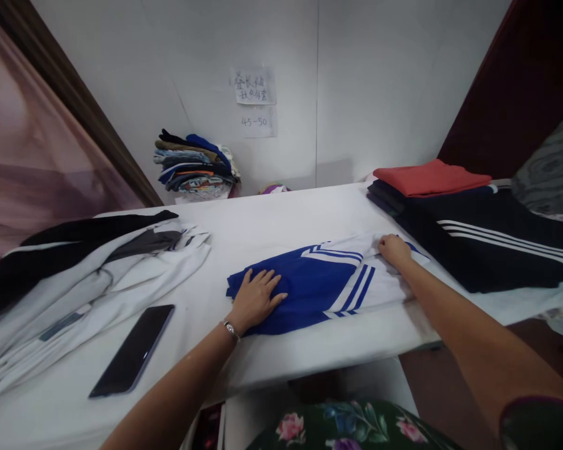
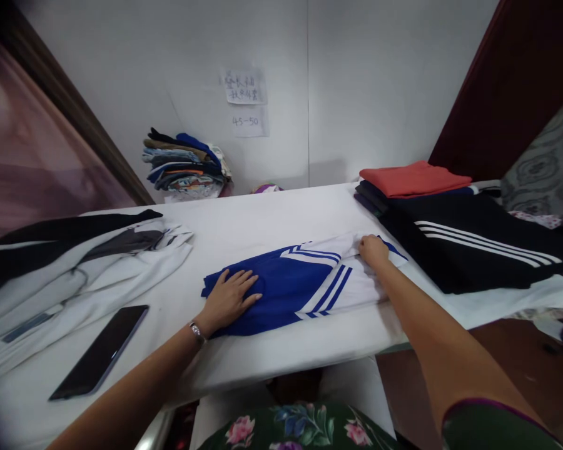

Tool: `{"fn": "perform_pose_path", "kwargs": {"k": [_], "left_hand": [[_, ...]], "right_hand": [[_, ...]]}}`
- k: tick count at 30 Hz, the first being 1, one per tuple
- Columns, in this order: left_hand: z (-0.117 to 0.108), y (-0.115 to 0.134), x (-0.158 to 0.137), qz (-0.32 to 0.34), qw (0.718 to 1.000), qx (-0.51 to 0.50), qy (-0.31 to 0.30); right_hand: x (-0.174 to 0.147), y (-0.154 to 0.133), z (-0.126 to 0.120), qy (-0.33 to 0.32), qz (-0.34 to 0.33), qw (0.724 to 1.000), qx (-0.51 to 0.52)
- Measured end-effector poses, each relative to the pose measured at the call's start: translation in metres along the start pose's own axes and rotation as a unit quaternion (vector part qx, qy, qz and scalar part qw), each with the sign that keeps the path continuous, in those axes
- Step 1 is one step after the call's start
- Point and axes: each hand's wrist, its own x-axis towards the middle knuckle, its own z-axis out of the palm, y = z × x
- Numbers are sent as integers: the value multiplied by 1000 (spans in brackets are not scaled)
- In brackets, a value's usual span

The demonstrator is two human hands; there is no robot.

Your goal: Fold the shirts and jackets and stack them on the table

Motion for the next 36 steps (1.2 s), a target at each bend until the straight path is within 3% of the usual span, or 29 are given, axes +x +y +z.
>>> {"fn": "perform_pose_path", "kwargs": {"k": [4,8,11,14,16,24,29,32,34,36], "left_hand": [[7,1,1,19,999,8,-34],[5,1,2,26,999,14,-40],[4,-4,3,32,998,-9,-46],[5,-12,3,31,996,-56,-59],[6,-15,3,23,995,-79,-63],[9,-7,1,18,996,-76,-36],[5,-2,-7,2,990,-131,42],[-1,-7,-10,-14,975,-187,120],[-4,-17,-11,-80,954,-213,196],[-6,-30,-14,-192,917,-226,267]], "right_hand": [[3,-8,-4,36,-37,998,20],[-1,-46,-19,112,-210,965,111],[-7,-72,-20,69,-296,945,118],[-11,-76,-6,-81,-231,968,58],[-11,-68,7,-141,-168,975,34],[-11,-54,27,-122,-144,981,50],[-8,-52,19,-121,-117,977,129],[-21,-65,1,-64,-148,968,193],[-40,-79,-11,-33,-208,955,208],[-60,-94,-16,-32,-274,942,193]]}}
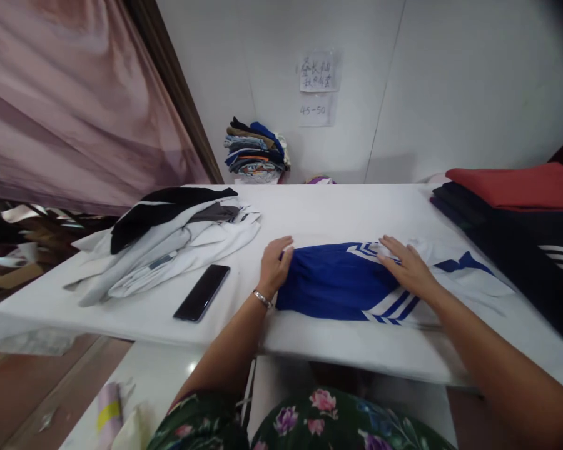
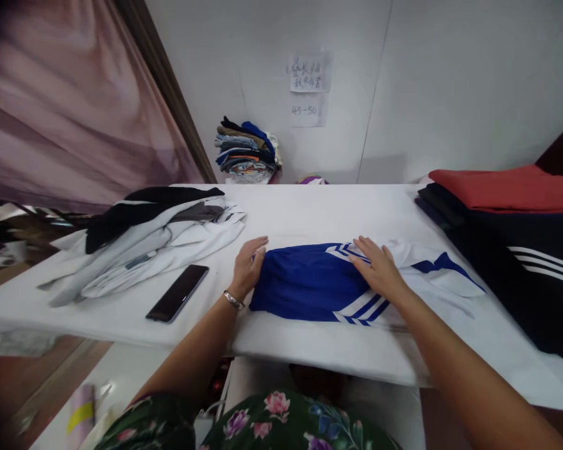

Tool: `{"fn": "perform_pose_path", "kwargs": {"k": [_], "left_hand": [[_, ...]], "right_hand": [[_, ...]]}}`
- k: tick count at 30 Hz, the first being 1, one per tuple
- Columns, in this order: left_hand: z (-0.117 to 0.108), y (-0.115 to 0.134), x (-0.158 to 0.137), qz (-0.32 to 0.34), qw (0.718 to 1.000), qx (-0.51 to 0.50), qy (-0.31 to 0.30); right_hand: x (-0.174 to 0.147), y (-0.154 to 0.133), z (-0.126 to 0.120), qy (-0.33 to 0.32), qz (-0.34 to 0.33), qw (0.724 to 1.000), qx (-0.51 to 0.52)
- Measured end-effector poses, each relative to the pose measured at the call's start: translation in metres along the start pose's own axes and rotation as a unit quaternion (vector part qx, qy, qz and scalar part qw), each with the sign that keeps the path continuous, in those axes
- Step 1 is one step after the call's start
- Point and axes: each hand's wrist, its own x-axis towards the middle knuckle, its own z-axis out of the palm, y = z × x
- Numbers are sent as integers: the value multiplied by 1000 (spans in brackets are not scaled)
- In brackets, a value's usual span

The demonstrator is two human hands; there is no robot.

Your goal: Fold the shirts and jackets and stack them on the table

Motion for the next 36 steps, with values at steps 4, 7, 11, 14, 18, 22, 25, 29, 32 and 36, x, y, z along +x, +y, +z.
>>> {"fn": "perform_pose_path", "kwargs": {"k": [4,7,11,14,18,22,25,29,32,36], "left_hand": [[-13,-25,4,-222,974,39,15],[-17,-31,1,-307,946,75,-74],[-12,-19,-2,-314,940,61,-120],[-7,-12,-4,-309,942,38,-125],[-2,-13,-6,-308,944,5,-116],[2,-13,-7,-282,954,-37,-91],[8,-11,-8,-246,965,-39,-75],[21,-7,-9,-175,982,-3,-67],[22,-3,-3,-153,986,-12,-71],[-3,-3,20,-146,988,-24,-34]], "right_hand": [[-16,-17,24,-69,-55,993,-78],[-21,-11,40,-68,-59,990,-110],[-22,-7,43,-61,-62,990,-111],[-22,-9,41,-58,-59,991,-108],[-21,-14,40,-54,-54,992,-97],[-19,-17,38,-58,-54,993,-90],[-18,-19,36,-68,-49,993,-82],[-17,-22,34,-73,-43,994,-74],[-16,-25,30,-80,-37,994,-65],[-14,-39,22,-94,-30,995,-27]]}}
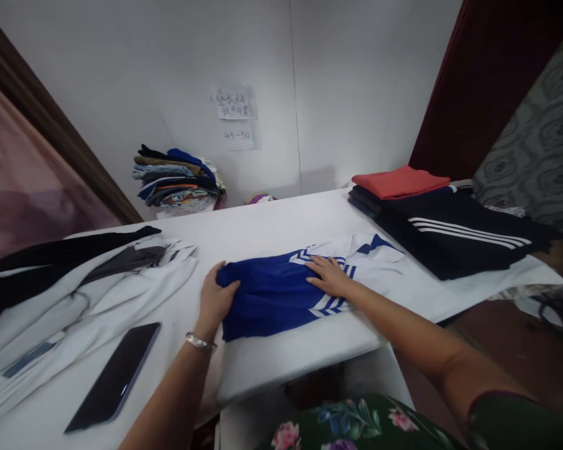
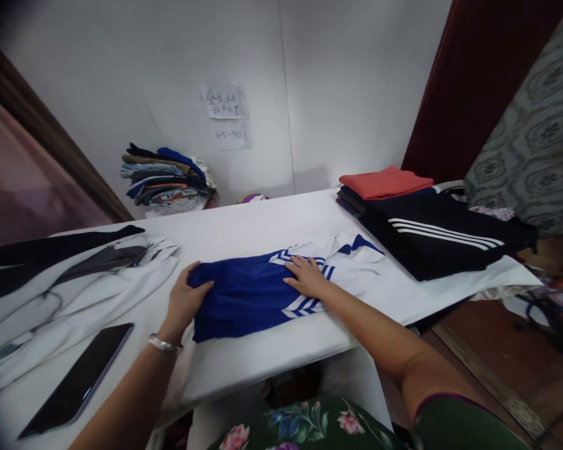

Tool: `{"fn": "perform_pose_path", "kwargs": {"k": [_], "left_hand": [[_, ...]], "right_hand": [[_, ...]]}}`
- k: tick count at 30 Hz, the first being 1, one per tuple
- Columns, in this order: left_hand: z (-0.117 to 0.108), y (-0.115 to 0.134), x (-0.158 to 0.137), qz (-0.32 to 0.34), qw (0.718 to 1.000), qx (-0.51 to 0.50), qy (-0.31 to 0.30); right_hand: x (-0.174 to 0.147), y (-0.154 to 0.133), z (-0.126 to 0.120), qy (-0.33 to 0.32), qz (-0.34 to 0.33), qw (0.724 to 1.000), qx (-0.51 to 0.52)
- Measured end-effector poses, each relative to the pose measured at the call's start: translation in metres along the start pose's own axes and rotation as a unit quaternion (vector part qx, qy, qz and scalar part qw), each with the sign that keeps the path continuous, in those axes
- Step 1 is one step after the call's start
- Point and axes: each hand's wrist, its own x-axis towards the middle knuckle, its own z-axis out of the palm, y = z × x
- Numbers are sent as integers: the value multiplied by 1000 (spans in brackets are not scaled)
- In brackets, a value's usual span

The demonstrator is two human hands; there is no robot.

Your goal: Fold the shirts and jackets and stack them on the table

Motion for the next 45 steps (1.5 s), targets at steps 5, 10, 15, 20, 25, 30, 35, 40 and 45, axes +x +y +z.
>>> {"fn": "perform_pose_path", "kwargs": {"k": [5,10,15,20,25,30,35,40,45], "left_hand": [[-32,-27,29,-35,997,73,-4],[-25,-62,23,-79,990,96,-63],[-21,-58,8,-75,980,184,-2],[-24,-58,8,-107,976,186,-34],[-27,-53,8,-166,966,178,-87],[-28,-49,6,-156,969,173,-81],[-28,-48,6,-150,970,172,-80],[-27,-48,7,-140,974,165,-71],[-28,-48,7,-147,973,162,-71]], "right_hand": [[1,-27,4,-18,-49,998,22],[-1,-36,17,-24,-56,998,21],[3,-23,-5,-6,-42,998,52],[7,36,-27,49,66,995,-65],[-3,91,-10,-12,177,981,-78],[-12,97,-9,38,161,986,-19],[-37,104,-14,158,192,965,84],[-53,105,0,216,66,968,106],[-51,101,-1,165,37,979,109]]}}
